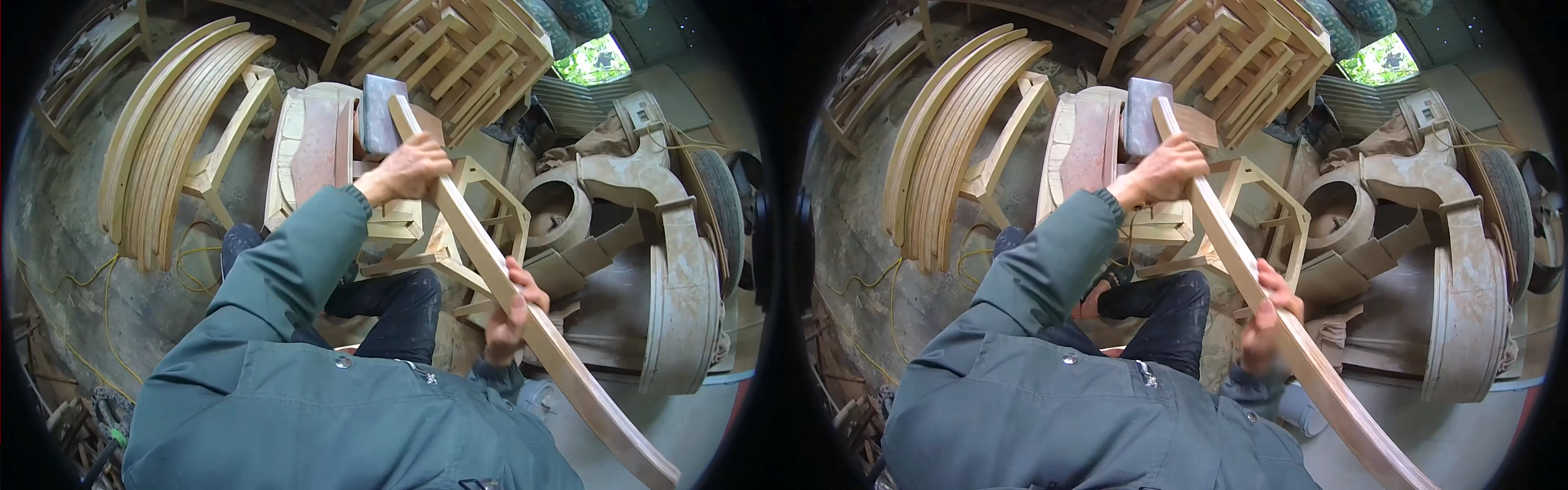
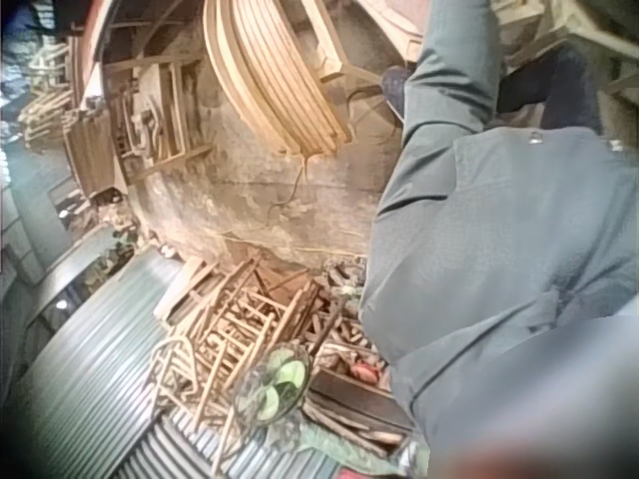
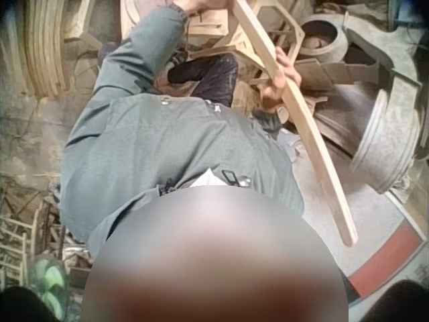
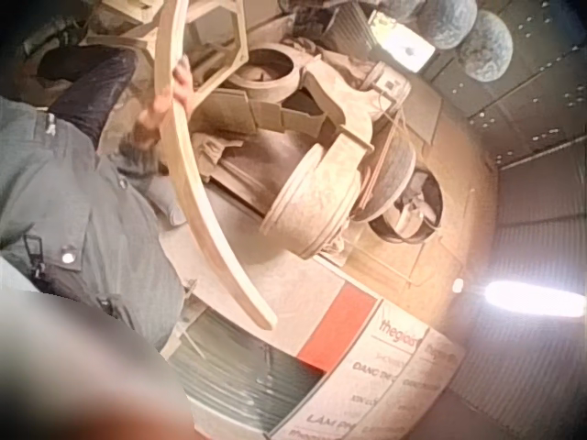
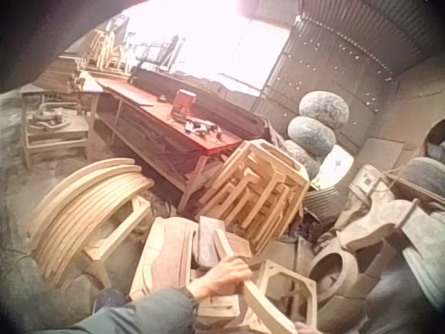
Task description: The recorder is sanding a curved wooden furniture part using a stationary belt sander.
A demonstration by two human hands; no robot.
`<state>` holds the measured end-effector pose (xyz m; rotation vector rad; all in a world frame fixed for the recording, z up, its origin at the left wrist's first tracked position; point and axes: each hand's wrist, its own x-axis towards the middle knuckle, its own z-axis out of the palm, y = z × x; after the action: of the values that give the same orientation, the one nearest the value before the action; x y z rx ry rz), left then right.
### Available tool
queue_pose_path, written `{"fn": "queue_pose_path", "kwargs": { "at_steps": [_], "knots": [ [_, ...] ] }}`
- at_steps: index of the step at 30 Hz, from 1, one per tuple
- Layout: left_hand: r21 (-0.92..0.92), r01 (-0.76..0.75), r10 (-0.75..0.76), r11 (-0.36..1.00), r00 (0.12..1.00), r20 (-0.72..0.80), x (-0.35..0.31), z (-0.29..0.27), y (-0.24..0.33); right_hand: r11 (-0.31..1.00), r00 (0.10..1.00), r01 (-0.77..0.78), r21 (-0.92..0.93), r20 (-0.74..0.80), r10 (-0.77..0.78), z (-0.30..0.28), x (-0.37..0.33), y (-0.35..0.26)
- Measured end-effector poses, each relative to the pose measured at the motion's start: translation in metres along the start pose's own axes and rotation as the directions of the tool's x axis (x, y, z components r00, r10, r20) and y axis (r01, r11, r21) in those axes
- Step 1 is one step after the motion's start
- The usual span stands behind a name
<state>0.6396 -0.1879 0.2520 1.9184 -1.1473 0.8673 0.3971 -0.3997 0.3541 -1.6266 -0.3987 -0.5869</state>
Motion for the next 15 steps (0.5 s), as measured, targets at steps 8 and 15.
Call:
{"fn": "queue_pose_path", "kwargs": {
  "at_steps": [8, 15],
  "knots": [
    [-0.116, 0.233, -0.252, 0.966, 0.946, -0.203, 0.032, -0.008, 0.043, 0.962, 0.987, 0.001, -0.274, 0.153, 0.042, -0.006, 0.134, -0.128],
    [-0.296, 0.412, -0.499, 0.862, 0.792, -0.351, 0.06, -0.019, 0.033, 0.957, 0.976, -0.068, -0.281, 0.18, 0.122, 0.067, 0.311, -0.127]
  ]
}}
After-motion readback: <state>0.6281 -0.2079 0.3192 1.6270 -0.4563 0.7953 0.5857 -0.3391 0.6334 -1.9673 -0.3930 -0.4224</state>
